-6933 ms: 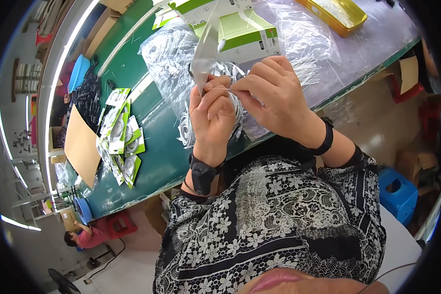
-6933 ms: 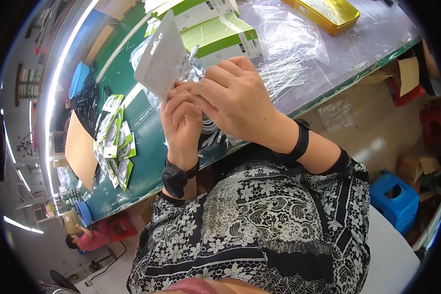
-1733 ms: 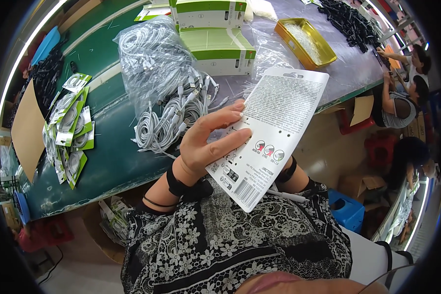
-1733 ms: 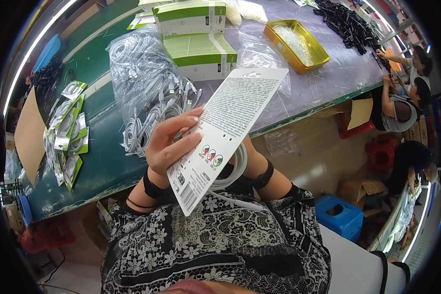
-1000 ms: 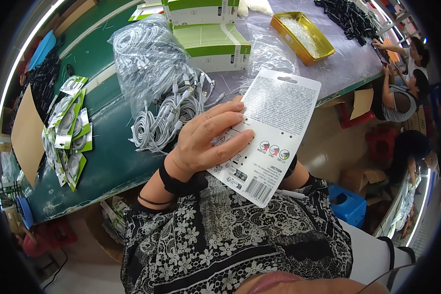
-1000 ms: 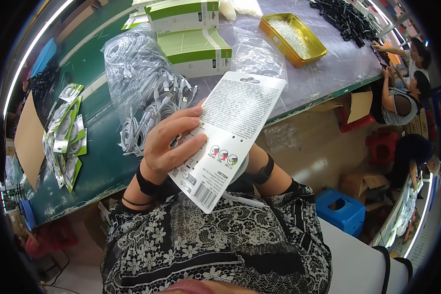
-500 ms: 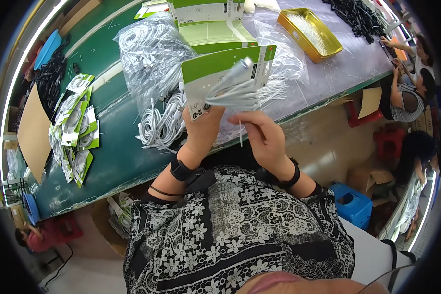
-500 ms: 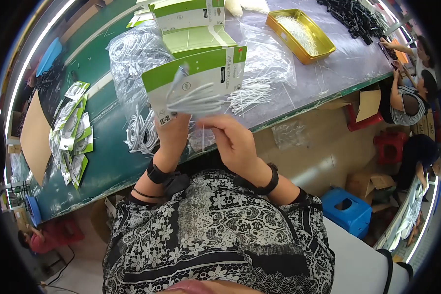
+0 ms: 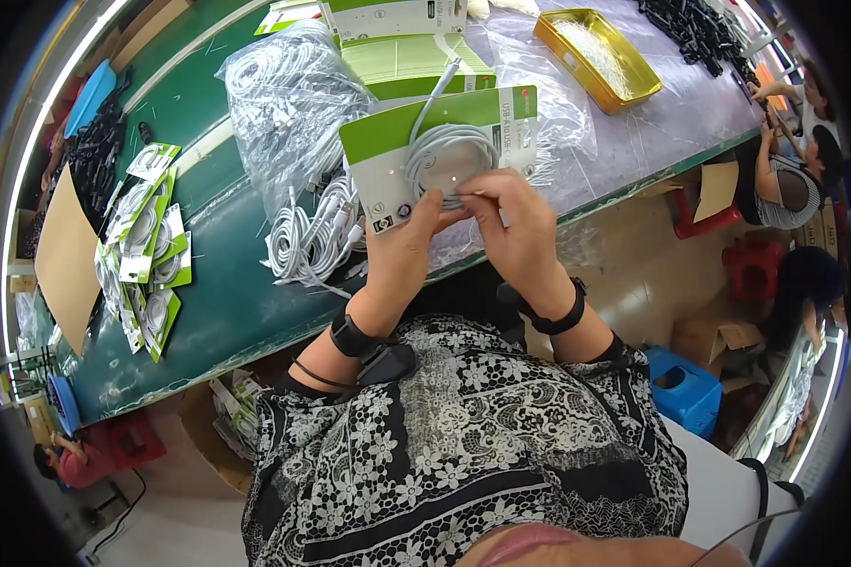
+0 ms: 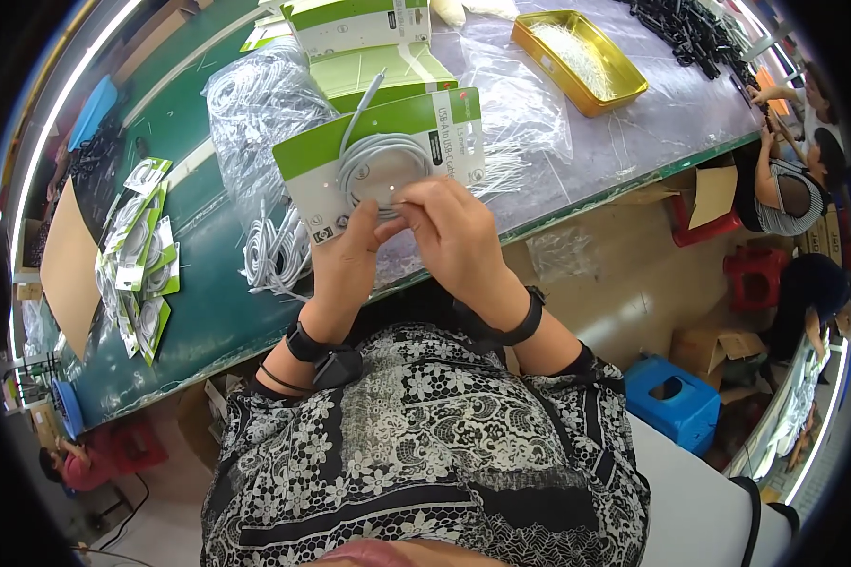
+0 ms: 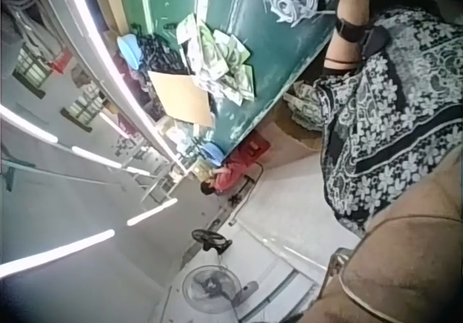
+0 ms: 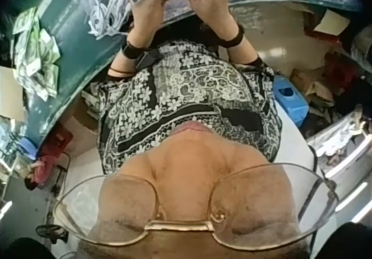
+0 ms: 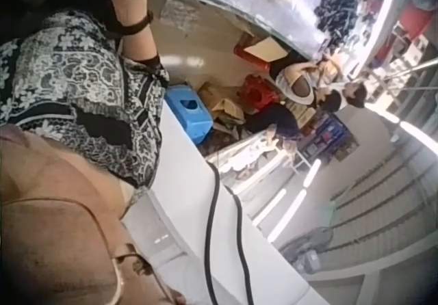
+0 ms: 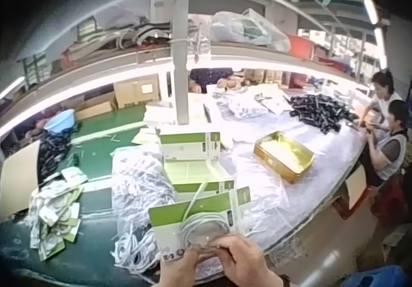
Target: The person packages a cable by picking up a cable and a cardboard backing, threading a plastic tie through the backing and around the cable, and pulling the tie tight.
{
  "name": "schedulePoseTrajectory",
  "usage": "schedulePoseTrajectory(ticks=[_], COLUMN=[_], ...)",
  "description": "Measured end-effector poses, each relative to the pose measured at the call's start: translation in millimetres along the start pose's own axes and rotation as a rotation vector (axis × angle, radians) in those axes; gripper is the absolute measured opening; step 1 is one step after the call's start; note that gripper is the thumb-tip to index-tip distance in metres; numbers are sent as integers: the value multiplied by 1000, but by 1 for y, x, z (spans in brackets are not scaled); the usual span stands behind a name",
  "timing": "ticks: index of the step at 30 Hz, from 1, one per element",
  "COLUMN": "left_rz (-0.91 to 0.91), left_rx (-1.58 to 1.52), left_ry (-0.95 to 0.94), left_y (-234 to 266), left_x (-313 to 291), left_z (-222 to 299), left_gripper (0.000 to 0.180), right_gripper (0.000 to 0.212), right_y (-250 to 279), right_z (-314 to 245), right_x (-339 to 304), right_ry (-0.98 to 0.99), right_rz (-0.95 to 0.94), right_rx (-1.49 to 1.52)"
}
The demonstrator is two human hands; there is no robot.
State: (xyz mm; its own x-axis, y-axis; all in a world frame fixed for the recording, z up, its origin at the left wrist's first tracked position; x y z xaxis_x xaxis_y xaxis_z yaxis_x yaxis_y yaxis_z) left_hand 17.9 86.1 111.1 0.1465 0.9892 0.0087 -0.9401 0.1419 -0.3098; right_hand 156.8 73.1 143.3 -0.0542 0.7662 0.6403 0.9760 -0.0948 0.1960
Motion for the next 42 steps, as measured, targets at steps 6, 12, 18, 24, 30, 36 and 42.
schedulePoseTrajectory(ticks=[6, 12, 18, 24, 30, 36, 42], left_rz=[-8, 12, 126, 187, 185, 192, 208], left_rx=[-172, -155, 241, 409, 381, 418, 403], left_ry=[31, -24, -82, -150, -254, -301, -406], left_y=[-4, -4, 10, 11, 7, 4, -1], left_x=[0, -1, -2, -3, -2, -4, -6], left_z=[0, -3, -13, -8, -1, 3, 2], left_gripper=[30, 28, 29, 30, 30, 28, 21], right_gripper=[13, 15, 22, 29, 29, 26, 22], right_y=[2, 0, 1, -2, -2, -3, -3], right_z=[3, -2, -15, -24, -20, -20, -25], right_x=[-2, -2, 6, 14, 16, 17, 19], right_ry=[-390, -106, 115, 154, 129, 130, 107], right_rz=[183, 122, -21, -42, -57, -60, -75], right_rx=[554, 153, -269, -307, -262, -252, -257])
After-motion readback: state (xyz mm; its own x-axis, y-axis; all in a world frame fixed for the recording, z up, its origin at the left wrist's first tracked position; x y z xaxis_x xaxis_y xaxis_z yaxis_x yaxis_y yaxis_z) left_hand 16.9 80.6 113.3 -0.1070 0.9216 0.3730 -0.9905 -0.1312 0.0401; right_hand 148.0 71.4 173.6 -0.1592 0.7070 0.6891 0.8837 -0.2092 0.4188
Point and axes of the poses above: each hand's wrist, its own x-axis towards the middle knuckle, its own y-axis out of the back of the hand, z = x × y, the point moved 3 cm from there along x, towards the middle knuckle, and after that the axes turned 15 degrees about x, right-handed, at the moved point
